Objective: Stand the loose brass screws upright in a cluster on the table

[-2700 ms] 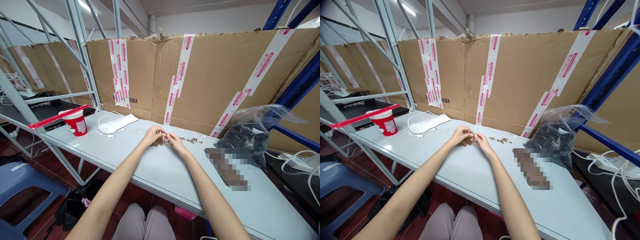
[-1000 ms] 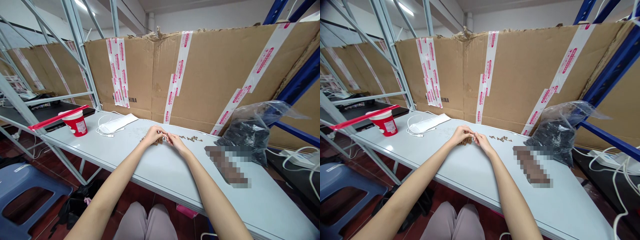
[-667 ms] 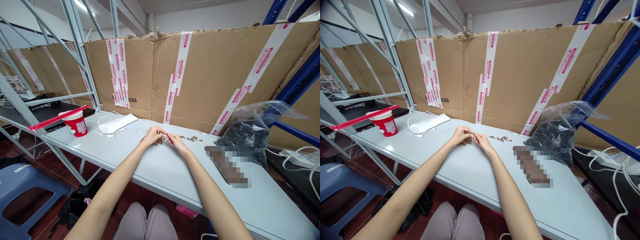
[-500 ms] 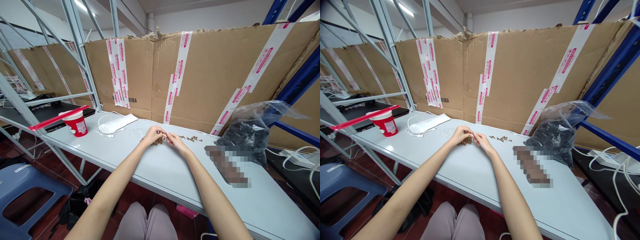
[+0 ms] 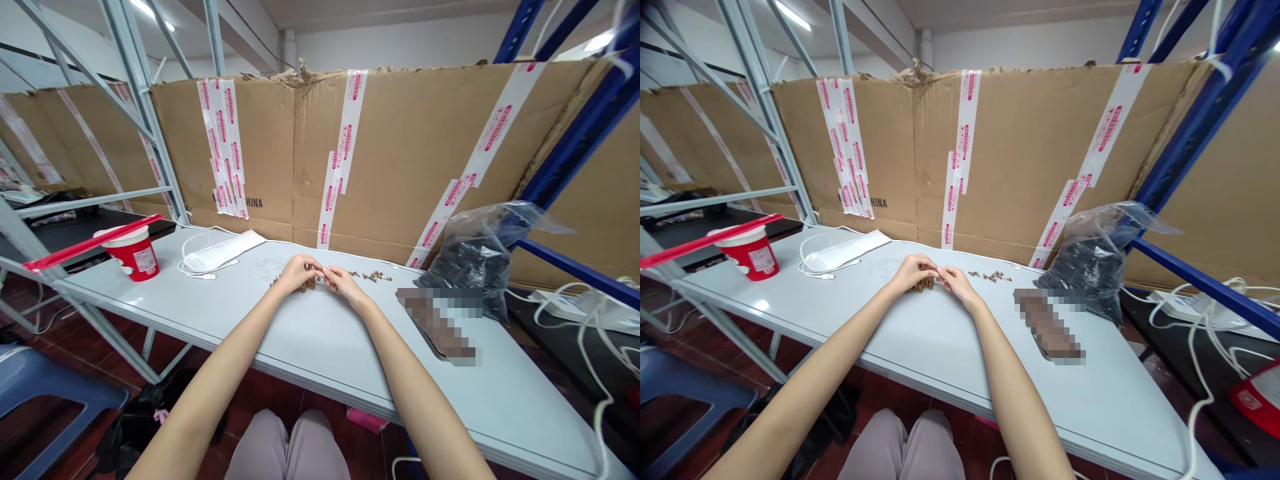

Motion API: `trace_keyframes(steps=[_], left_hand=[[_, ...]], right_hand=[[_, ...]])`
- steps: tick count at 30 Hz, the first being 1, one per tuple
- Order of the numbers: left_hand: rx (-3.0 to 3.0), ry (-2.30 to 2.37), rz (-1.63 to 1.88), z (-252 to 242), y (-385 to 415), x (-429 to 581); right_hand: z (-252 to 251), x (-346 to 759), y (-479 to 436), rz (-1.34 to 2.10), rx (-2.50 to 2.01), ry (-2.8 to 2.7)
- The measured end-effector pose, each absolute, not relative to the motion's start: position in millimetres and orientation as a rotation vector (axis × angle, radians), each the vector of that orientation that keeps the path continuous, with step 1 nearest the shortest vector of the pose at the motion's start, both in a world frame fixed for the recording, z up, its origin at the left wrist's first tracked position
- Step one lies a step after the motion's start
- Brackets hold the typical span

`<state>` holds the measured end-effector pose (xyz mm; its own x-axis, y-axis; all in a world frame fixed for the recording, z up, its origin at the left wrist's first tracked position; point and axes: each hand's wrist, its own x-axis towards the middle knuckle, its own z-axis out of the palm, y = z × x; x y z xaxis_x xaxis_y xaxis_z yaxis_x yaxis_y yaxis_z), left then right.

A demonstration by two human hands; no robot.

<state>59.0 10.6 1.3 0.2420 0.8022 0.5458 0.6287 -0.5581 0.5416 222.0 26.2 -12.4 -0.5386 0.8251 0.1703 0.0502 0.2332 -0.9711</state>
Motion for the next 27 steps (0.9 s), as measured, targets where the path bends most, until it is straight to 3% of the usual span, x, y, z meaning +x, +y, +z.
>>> trace_keyframes(steps=[3, 10, 14, 21, 27], left_hand=[[2.300, 1.385, 1.177, 2, 10, 59], [2.307, 1.695, 1.181, 6, 9, 52], [2.275, 2.015, 1.076, 8, 8, 40], [2.061, 2.431, 1.016, 0, 15, 13], [1.977, 2.448, 1.021, -1, 18, 10]], right_hand=[[-15, 226, 32, 1.199, -0.920, -1.859], [-21, 250, 35, 0.109, -1.592, -2.119], [-14, 253, 28, -0.184, -1.721, -2.158], [20, 309, -8, -0.294, -1.964, -1.723], [7, 372, -49, 0.145, -2.379, -1.550]])
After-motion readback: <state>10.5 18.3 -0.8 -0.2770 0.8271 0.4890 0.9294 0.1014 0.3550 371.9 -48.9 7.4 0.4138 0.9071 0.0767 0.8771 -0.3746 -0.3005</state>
